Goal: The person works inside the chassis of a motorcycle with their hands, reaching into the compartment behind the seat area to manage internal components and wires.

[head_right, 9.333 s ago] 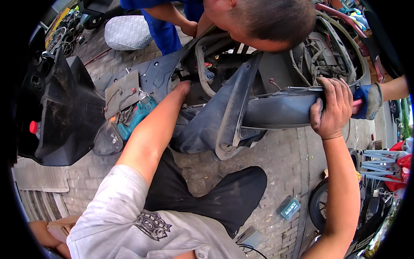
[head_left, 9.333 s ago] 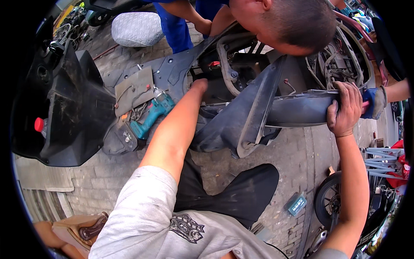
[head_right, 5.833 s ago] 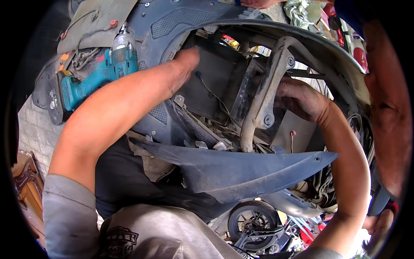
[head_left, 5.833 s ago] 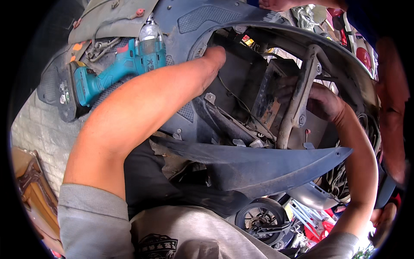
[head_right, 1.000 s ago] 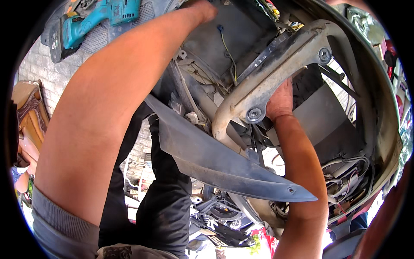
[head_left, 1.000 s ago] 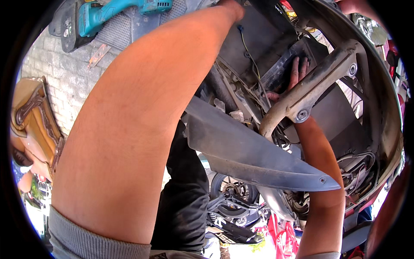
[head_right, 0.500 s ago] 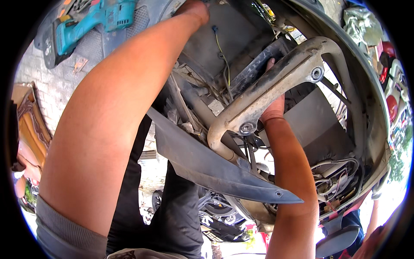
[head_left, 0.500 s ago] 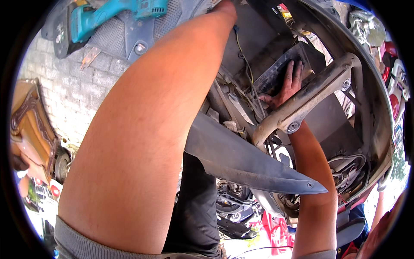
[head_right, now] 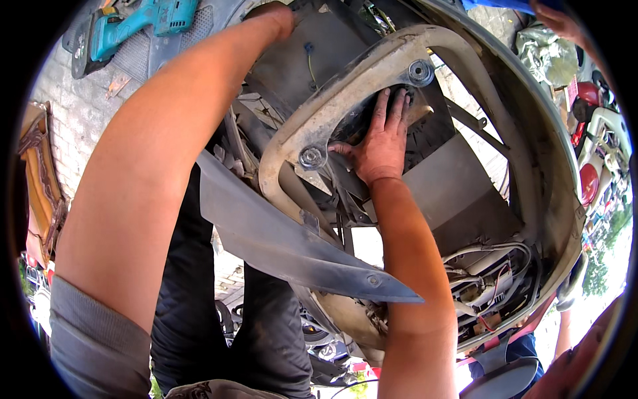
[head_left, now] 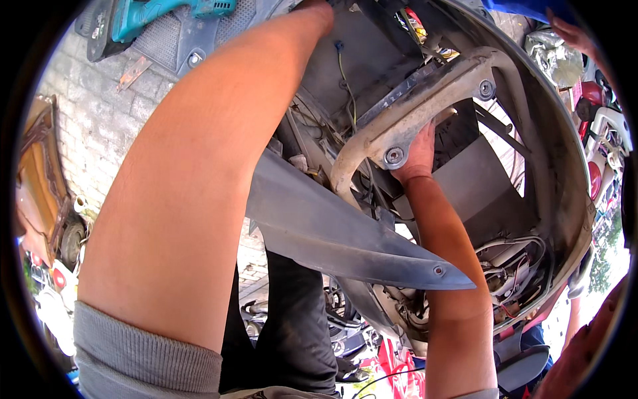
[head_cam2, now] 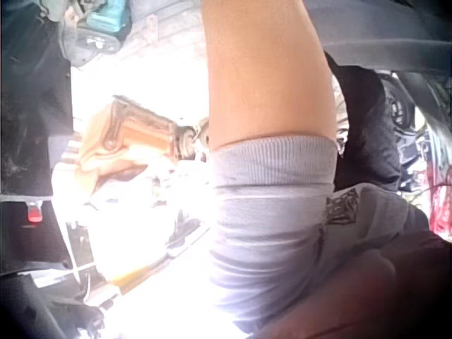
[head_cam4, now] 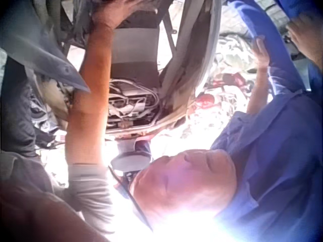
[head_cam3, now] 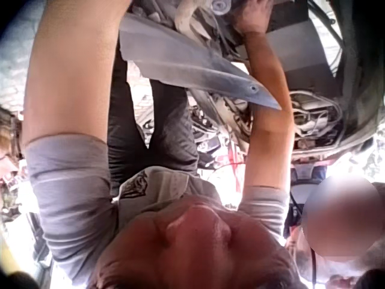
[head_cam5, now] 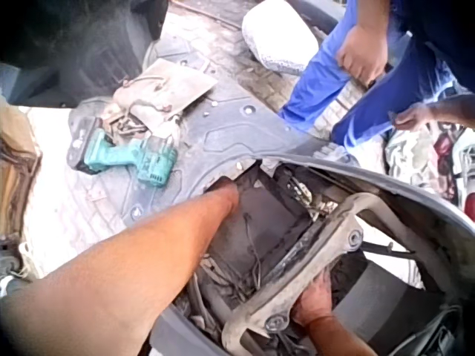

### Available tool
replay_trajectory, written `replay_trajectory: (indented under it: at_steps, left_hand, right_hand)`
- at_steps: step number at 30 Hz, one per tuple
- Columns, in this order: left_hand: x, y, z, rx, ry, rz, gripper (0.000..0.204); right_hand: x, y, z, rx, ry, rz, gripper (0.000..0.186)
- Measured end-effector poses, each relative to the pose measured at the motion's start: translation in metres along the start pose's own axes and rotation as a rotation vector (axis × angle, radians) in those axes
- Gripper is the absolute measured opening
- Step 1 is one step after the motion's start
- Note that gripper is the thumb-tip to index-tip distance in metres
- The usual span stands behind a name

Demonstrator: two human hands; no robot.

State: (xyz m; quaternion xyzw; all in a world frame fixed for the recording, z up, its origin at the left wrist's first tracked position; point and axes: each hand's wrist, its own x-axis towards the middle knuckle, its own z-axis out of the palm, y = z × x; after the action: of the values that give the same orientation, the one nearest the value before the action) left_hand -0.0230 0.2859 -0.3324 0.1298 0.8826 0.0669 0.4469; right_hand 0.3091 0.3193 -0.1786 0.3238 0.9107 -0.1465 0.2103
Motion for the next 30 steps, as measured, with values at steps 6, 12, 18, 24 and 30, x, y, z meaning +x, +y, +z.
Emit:
replay_trajectory:
  at_steps: [6,12,18,24,30]
  left_hand:
    - [-0.001,-0.003,-0.004,0.363,0.040,0.265,0.031]
    - [0.002,0.012,-0.002,0.303,-0.013,0.232,0.031]
    - [-0.001,0.015,0.003,0.264,0.004,0.247,0.031]
    - [0.001,0.012,0.001,0.256,0.006,0.251,0.032]
    - [-0.001,0.015,0.005,0.234,0.018,0.240,0.034]
  right_hand:
    - [0.024,-0.026,-0.039,0.088,0.286,-0.359,0.072]
    - [0.145,-0.063,-0.047,0.566,0.335,-0.035,0.070]
    - [0.204,-0.052,-0.025,1.441,0.054,0.277,0.081]
    - [0.212,-0.049,-0.011,1.490,0.162,0.294,0.032]
    - [0.211,-0.046,-0.016,1.718,0.093,0.297,0.037]
